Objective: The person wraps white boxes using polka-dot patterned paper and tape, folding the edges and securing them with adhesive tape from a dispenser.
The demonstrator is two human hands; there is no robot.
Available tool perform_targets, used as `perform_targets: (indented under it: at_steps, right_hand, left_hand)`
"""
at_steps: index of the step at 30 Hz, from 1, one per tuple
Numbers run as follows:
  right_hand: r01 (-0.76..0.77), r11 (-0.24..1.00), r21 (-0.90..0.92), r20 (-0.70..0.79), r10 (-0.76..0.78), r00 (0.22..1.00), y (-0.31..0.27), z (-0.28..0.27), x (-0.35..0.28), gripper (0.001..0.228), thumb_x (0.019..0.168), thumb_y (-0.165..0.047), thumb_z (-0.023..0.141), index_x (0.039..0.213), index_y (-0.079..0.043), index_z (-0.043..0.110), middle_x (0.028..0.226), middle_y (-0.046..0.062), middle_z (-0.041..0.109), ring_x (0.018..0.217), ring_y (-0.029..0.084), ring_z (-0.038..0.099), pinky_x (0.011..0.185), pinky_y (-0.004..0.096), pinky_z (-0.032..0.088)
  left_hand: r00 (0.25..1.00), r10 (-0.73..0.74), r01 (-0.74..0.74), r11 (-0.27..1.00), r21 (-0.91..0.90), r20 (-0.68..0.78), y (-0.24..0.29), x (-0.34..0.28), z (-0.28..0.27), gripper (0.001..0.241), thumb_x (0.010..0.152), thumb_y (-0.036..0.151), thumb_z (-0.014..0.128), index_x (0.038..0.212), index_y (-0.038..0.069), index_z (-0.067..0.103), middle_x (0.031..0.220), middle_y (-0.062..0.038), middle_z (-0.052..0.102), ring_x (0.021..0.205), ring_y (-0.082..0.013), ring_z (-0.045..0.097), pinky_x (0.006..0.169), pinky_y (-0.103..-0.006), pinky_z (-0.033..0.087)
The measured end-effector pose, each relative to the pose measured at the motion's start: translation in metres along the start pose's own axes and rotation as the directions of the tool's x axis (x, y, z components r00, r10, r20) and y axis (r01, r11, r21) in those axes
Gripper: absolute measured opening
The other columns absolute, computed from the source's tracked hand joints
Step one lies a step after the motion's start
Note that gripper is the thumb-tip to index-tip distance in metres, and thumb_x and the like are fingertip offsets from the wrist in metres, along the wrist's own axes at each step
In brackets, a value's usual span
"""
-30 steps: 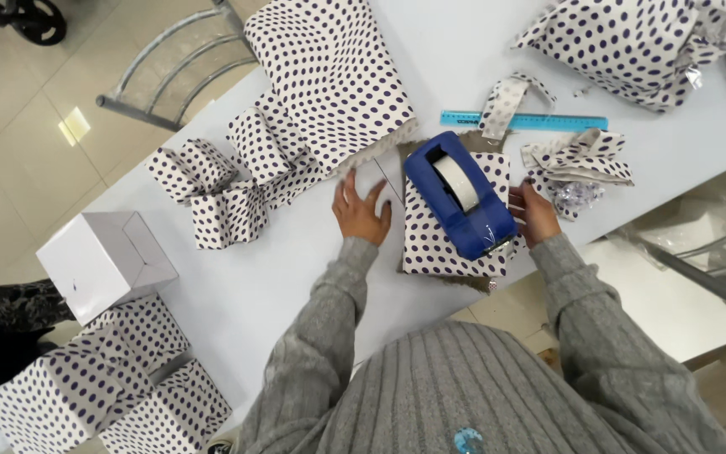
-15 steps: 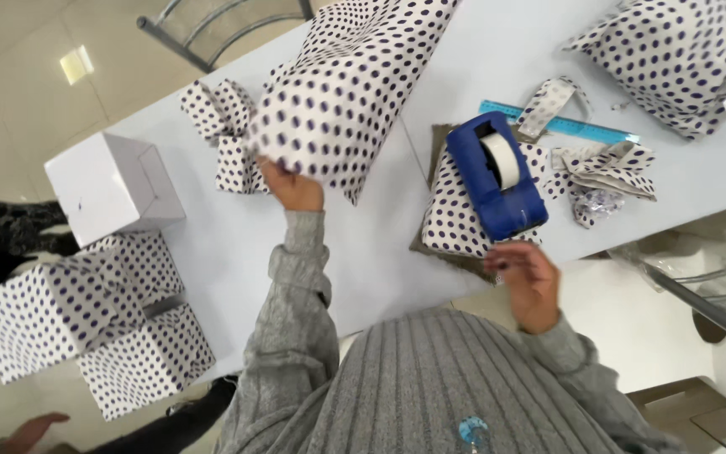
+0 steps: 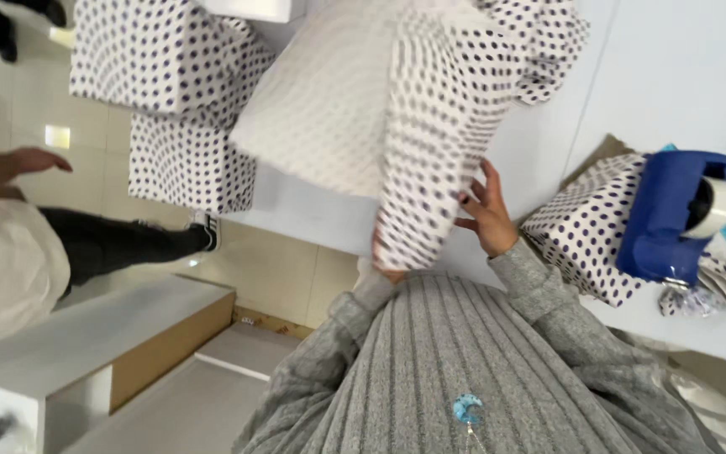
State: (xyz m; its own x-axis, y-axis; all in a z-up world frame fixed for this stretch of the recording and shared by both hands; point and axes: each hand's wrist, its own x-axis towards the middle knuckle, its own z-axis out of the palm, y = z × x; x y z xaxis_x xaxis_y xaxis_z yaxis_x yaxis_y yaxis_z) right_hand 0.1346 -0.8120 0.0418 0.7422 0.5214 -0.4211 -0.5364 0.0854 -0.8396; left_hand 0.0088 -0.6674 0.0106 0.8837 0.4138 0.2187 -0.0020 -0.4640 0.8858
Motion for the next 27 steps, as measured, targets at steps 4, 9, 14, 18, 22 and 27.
perform_targets:
  at_steps: [4,9,14,18,22,27]
  right_hand:
    - [0.162,0.984,0.070,-0.025,-0.161,0.987,-0.007,-0.035,0.007,0.095,0.106,-0.015,0.077,0.174,-0.015,0.012,0.166,0.034,0.039,0.152,0.048,0.047,0.118,0.059,0.050]
    - [0.294,0.945,-0.143,0.032,-0.293,0.956,-0.037,-0.108,0.000,0.107,0.107,0.022,0.066,0.175,-0.034,0.005,0.176,0.040,0.029,0.154,0.061,0.046,0.120,0.071,0.049]
    - [0.213,0.845,-0.490,-0.197,-0.345,0.918,-0.066,-0.120,-0.015,0.075,0.097,0.018,0.063,0.163,-0.014,0.044,0.150,0.025,0.062,0.133,0.035,0.066,0.106,0.047,0.061]
    - [0.154,0.944,-0.291,-0.331,-0.251,0.910,-0.073,-0.104,-0.014,0.046,0.099,0.001,0.064,0.141,-0.018,0.065,0.142,0.002,0.074,0.126,0.019,0.073,0.107,0.038,0.066]
    - [-0.012,0.934,-0.357,-0.292,-0.100,0.951,-0.001,-0.122,0.023,0.018,0.113,-0.008,0.064,0.101,-0.022,0.063,0.102,-0.008,0.066,0.098,0.008,0.061,0.104,0.028,0.058]
    - [-0.081,0.963,-0.256,-0.385,-0.025,0.923,0.070,-0.133,0.051,0.078,0.107,0.002,0.057,0.172,-0.013,0.017,0.163,0.035,0.041,0.137,0.053,0.059,0.104,0.069,0.057]
  left_hand:
    - [0.995,-0.060,0.058,0.998,0.024,0.084,-0.013,-0.010,0.031,0.059,0.089,0.026,0.081,0.138,-0.006,0.070,0.153,-0.028,0.054,0.158,-0.0475,0.033,0.133,-0.0437,0.036]
    - [0.932,0.358,-0.361,0.890,0.279,0.065,-0.005,-0.025,0.080,0.039,0.090,0.036,0.078,0.118,0.010,0.070,0.128,-0.006,0.065,0.113,-0.0412,0.060,0.096,-0.0540,0.055]
    - [0.918,0.260,-0.315,0.936,0.154,0.298,0.023,-0.046,0.064,0.063,0.098,0.048,0.068,0.145,0.007,0.058,0.163,-0.011,0.047,0.134,-0.0438,0.049,0.105,-0.0572,0.054]
    - [0.893,0.080,-0.040,0.994,-0.098,0.443,0.043,-0.055,0.003,0.090,0.096,0.030,0.079,0.167,0.005,0.029,0.180,-0.029,0.019,0.141,-0.0524,0.053,0.117,-0.0624,0.049]
    - [0.867,-0.235,0.267,0.964,-0.012,0.439,0.001,-0.113,-0.065,0.063,0.096,0.044,0.077,0.134,-0.004,0.063,0.128,-0.026,0.064,0.113,-0.0399,0.068,0.093,-0.0491,0.059]
    - [0.471,-0.761,0.873,0.476,-0.110,0.445,-0.106,-0.178,-0.093,0.085,0.104,0.013,0.059,0.174,0.009,0.010,0.116,-0.013,0.084,0.098,-0.0322,0.083,0.081,-0.0337,0.064]
